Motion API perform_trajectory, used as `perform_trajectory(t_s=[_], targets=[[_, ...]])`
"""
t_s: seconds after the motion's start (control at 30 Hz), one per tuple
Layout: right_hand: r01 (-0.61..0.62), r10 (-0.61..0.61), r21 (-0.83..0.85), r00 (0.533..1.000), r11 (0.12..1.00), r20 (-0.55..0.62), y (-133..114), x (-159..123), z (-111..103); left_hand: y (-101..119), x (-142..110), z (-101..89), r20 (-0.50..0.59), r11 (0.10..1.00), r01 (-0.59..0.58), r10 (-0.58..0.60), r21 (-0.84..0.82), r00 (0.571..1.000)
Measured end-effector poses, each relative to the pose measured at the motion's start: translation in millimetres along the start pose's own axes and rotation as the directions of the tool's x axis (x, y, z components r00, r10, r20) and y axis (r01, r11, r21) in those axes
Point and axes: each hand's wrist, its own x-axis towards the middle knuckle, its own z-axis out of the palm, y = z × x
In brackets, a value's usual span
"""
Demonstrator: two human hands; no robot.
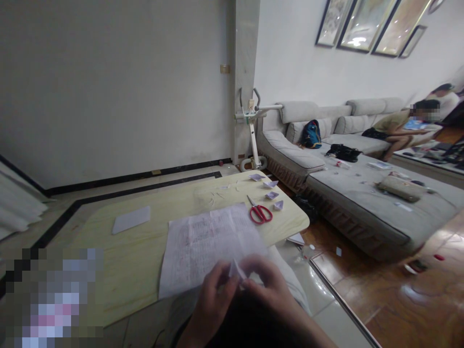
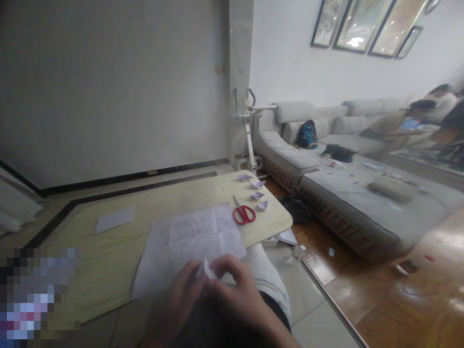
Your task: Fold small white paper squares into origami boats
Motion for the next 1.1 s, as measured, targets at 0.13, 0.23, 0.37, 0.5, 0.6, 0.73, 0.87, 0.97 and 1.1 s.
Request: perform_trajectory(t_s=[0.13, 0.23, 0.37, 0.5, 0.6, 0.73, 0.87, 0.97, 1.1], targets=[[0.009, -0.009, -0.007, 0.999, 1.000, -0.031, 2.6, 1.6, -0.6, -3.2, 2.2, -1.1, -0.053, 0.998, 0.004, -0.001, 0.056, 0.999], [0.041, -0.044, -0.054, 0.997, 0.998, -0.056, 5.9, 2.1, -0.7, -0.4, 4.4, -1.2, -0.019, 1.000, -0.016, 0.016, 0.004, 1.000], [0.154, -0.171, -0.201, 0.983, 0.968, -0.070, 9.3, 1.8, 1.9, 3.7, 7.2, 0.7, 0.023, 0.998, -0.018, 0.019, -0.066, 1.000], [0.274, -0.294, -0.291, 0.955, 0.917, -0.028, 8.2, 1.3, 4.7, -5.0, 11.1, 1.0, 0.067, 0.997, -0.011, 0.016, -0.072, 0.998], [0.292, -0.301, -0.292, 0.953, 0.911, 0.012, 5.7, -0.1, 2.6, -11.4, 13.2, -1.0, 0.020, 1.000, -0.008, 0.008, -0.012, 1.000], [0.199, -0.207, -0.223, 0.978, 0.954, -0.010, 6.9, -5.1, -3.9, -7.3, 11.1, -5.1, 0.027, 1.000, 0.013, -0.013, -0.006, 1.000], [-0.002, 0.002, -0.119, 1.000, 0.993, -0.003, 9.9, -7.0, -6.5, 0.3, 9.2, -9.0, 0.139, 1.000, 0.010, -0.006, -0.029, 0.990], [-0.097, 0.094, 0.047, 0.994, 0.994, 0.047, 9.0, -3.1, -4.4, 0.9, 11.3, -10.1, 0.160, 0.998, 0.019, -0.010, -0.059, 0.987], [-0.130, 0.125, 0.184, 0.991, 0.974, 0.037, 8.0, 2.4, -0.6, 0.4, 13.9, -8.4, 0.102, 0.998, 0.043, -0.038, -0.050, 0.994]])
